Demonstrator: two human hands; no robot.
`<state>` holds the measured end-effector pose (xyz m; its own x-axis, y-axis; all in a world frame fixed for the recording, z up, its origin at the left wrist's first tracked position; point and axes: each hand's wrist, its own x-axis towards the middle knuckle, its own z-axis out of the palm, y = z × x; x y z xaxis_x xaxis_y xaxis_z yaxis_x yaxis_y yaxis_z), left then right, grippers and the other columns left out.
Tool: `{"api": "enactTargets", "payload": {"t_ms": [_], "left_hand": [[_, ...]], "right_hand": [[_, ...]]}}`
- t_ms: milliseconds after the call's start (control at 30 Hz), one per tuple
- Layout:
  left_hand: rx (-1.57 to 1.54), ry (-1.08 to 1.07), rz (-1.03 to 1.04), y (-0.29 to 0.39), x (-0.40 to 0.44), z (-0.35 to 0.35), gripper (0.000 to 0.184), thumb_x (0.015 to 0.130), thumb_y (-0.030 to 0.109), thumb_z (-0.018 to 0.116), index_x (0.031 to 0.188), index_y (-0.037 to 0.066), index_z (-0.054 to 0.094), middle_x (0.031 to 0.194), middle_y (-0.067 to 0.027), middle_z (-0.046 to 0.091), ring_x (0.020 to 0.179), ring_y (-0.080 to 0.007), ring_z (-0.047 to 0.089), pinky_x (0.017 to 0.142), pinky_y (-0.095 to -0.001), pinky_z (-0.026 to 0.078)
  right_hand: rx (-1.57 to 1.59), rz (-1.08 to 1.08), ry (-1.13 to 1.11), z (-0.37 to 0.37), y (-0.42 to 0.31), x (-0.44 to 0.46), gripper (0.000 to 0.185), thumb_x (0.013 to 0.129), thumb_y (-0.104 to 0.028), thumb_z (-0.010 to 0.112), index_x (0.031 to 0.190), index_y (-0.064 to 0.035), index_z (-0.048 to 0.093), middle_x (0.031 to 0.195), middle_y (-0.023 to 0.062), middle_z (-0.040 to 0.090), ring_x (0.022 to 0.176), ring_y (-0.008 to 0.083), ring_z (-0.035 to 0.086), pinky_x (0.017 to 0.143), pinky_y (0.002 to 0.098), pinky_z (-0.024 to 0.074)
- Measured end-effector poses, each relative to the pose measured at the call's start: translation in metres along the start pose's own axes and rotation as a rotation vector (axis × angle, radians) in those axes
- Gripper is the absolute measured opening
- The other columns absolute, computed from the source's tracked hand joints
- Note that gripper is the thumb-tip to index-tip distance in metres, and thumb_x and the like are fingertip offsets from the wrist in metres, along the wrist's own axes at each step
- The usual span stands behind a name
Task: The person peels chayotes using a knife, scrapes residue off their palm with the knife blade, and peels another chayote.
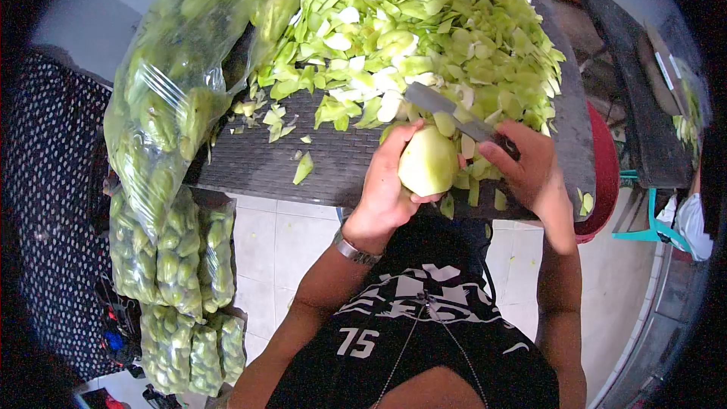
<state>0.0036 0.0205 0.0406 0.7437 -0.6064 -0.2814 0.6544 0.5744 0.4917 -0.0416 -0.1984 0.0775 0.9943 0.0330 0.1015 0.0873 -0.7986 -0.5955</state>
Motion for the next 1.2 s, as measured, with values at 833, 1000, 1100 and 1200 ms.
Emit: {"api": "enactTargets", "payload": {"t_ms": [833,1000,1100,1200], "left_hand": [[-0.01,0.018,-0.034,0.009,0.006,-0.02,0.042,0.097,0.045,0.058,0.115,0.008,0.064,0.1,-0.0078,0.069,0.093,-0.0244,0.068,0.084,-0.0388,0.056],[0.144,-0.242,0.41,-0.027,0.009,-0.036,0.059,0.089,0.006,0.072,0.141,0.023,0.048,0.124,-0.01,0.062,0.106,-0.0197,0.065,0.063,-0.0261,0.059],[-0.157,-0.199,0.107,-0.014,0.015,-0.037,0.033,0.099,0.022,0.061,0.131,0.016,0.054,0.11,-0.0123,0.067,0.085,-0.02,0.067,0.051,-0.0244,0.052],[-0.002,0.024,-0.01,0.011,0.001,-0.004,0.047,0.106,0.049,0.038,0.111,0.009,0.062,0.087,-0.0134,0.069,0.053,-0.0206,0.06,0.036,-0.0224,0.036]], "right_hand": [[-0.222,-0.272,0.071,0.013,0.011,-0.016,0.055,0.074,-0.06,0.08,0.09,-0.0093,0.064,0.081,0.0091,0.064,0.071,0.034,0.069,0.06,0.0432,0.0547],[-0.176,-0.276,0.079,0.021,-0.008,-0.013,0.052,0.072,-0.047,0.085,0.094,-0.0045,0.065,0.083,0.0124,0.064,0.072,0.0353,0.068,0.063,0.0417,0.0532],[-0.134,-0.317,0.124,0.023,-0.004,-0.006,0.047,0.079,-0.045,0.082,0.094,-0.0038,0.064,0.082,0.0139,0.064,0.069,0.0353,0.066,0.063,0.0415,0.0519],[-0.156,-0.092,0.229,0.009,0.031,0.007,0.04,0.088,-0.043,0.075,0.093,-0.0043,0.065,0.078,0.0166,0.063,0.069,0.037,0.066,0.061,0.0435,0.0505]]}}
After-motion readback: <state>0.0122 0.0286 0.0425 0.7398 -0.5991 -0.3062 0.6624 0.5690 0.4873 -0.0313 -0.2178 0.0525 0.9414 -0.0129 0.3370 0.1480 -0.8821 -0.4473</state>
